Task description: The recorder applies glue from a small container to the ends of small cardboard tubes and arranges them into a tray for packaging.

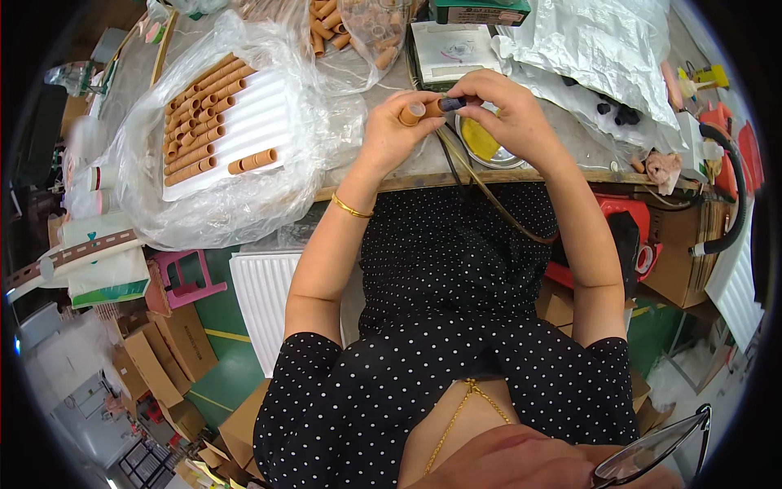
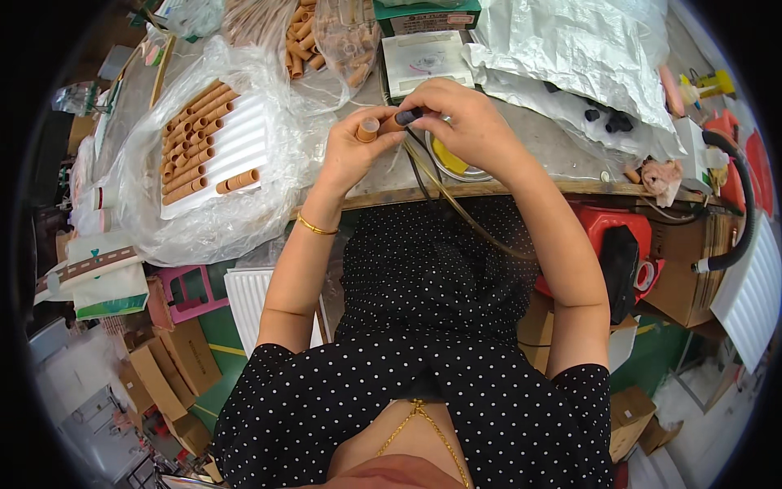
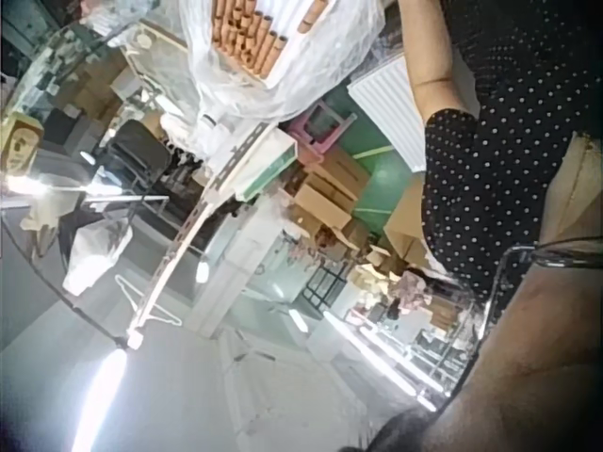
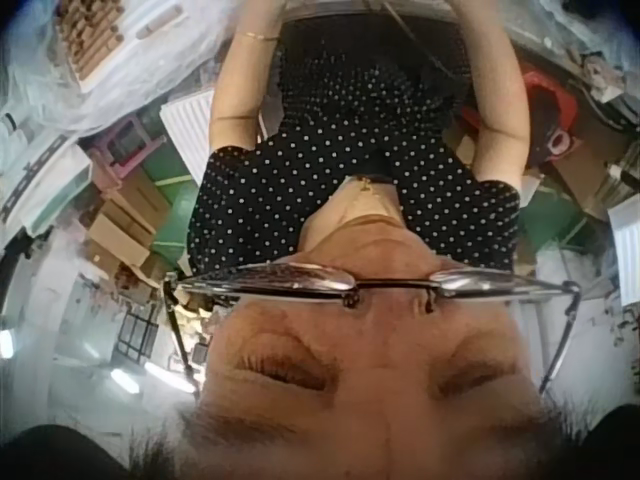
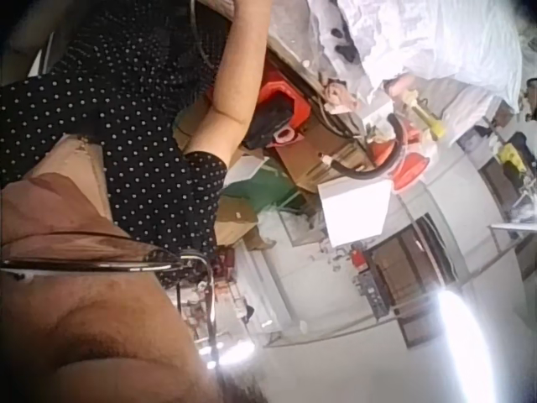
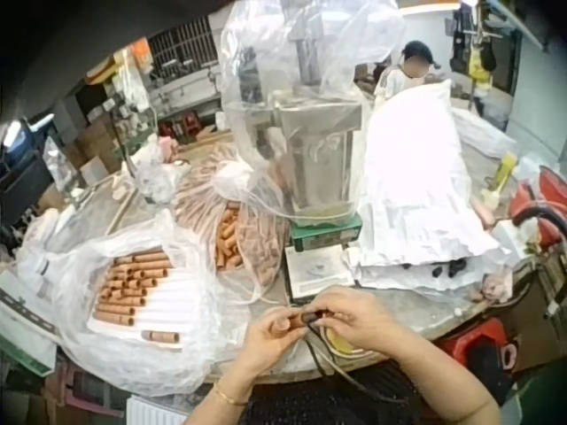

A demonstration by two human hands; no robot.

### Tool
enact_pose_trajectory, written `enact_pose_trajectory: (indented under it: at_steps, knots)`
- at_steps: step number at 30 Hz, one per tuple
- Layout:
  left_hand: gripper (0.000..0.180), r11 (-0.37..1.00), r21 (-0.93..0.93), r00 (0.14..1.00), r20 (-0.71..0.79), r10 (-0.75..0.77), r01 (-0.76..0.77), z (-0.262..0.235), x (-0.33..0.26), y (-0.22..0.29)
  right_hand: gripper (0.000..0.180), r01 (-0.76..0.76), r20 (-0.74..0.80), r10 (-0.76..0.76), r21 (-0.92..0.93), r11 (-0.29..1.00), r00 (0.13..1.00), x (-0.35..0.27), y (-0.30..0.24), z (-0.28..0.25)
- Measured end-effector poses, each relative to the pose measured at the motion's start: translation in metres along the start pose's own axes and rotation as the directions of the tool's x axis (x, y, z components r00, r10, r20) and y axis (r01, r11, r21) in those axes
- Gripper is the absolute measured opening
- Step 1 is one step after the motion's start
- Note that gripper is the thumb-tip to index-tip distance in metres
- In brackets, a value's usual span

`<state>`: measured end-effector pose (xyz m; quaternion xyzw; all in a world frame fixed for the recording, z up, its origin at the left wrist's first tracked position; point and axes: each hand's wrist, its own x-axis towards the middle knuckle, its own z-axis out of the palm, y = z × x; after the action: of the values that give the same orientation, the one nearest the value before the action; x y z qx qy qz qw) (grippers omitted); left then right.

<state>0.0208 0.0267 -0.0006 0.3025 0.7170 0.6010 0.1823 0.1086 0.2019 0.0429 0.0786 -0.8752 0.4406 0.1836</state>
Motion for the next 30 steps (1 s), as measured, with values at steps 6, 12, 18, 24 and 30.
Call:
enact_pose_trajectory:
  at_steps: [6,12,18,24,30]
  knots:
    - [0.031,0.972,0.177,0.987,-0.021,0.16,-0.154,0.004,-0.003,0.01,0.022,0.004,0.11,0.01,-0.122,0.992,0.994,0.002,0.0,-0.001]
    - [0.028,0.92,0.25,0.943,-0.069,0.327,-0.301,0.005,-0.013,0.0,0.032,-0.314,0.093,0.3,0.209,0.926,0.949,-0.006,0.01,0.013]
    - [0.044,0.994,0.091,0.997,0.046,0.059,-0.063,-0.014,-0.036,-0.001,0.028,-0.375,0.155,0.342,0.433,0.82,0.927,-0.02,0.019,0.035]
    - [0.031,0.456,0.89,0.943,-0.164,0.288,0.015,-0.197,-0.069,-0.034,0.021,-0.418,0.159,0.393,0.487,0.766,0.906,-0.018,0.019,0.027]
    - [0.03,0.547,0.834,0.99,-0.123,0.071,0.064,-0.228,-0.09,-0.058,0.028,-0.318,0.05,0.326,0.402,0.859,0.944,-0.016,0.01,0.044]
